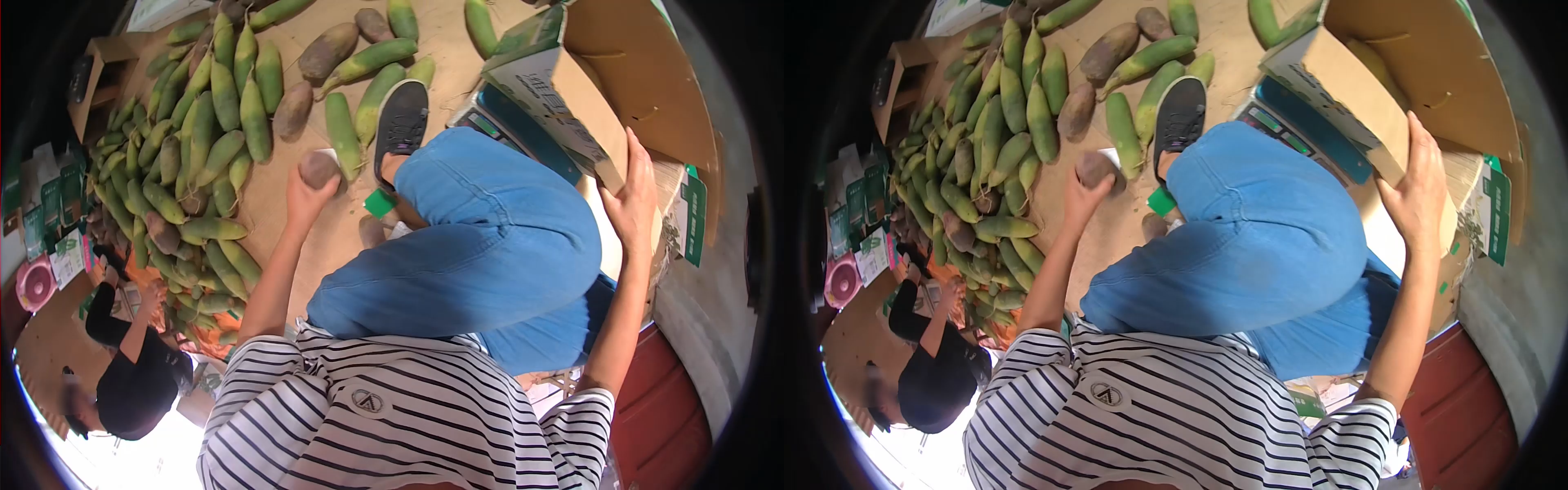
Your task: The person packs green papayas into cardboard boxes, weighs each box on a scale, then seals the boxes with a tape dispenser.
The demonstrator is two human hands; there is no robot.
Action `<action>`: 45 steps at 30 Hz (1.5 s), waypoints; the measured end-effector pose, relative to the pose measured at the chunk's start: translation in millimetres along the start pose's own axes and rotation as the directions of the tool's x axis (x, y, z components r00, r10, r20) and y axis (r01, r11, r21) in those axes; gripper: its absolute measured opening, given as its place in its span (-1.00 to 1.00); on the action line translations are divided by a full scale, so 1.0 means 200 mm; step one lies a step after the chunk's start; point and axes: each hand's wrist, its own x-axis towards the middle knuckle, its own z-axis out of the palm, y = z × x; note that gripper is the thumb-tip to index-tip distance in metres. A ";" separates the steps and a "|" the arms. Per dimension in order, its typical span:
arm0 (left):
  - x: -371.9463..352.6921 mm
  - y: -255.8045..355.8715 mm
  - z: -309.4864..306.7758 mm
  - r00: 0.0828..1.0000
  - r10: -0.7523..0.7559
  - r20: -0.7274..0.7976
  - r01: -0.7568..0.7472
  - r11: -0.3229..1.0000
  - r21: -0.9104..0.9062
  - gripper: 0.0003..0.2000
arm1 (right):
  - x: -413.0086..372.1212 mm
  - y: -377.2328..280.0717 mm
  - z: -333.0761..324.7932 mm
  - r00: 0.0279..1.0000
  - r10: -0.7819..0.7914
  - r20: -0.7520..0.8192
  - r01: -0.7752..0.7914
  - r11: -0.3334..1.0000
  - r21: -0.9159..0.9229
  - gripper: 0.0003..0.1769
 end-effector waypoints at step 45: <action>-0.20 -0.16 -0.04 0.924 0.156 0.350 -0.281 0.897 0.342 -0.31 | -0.01 0.05 -0.01 1.000 0.003 0.010 -0.003 0.999 0.036 0.03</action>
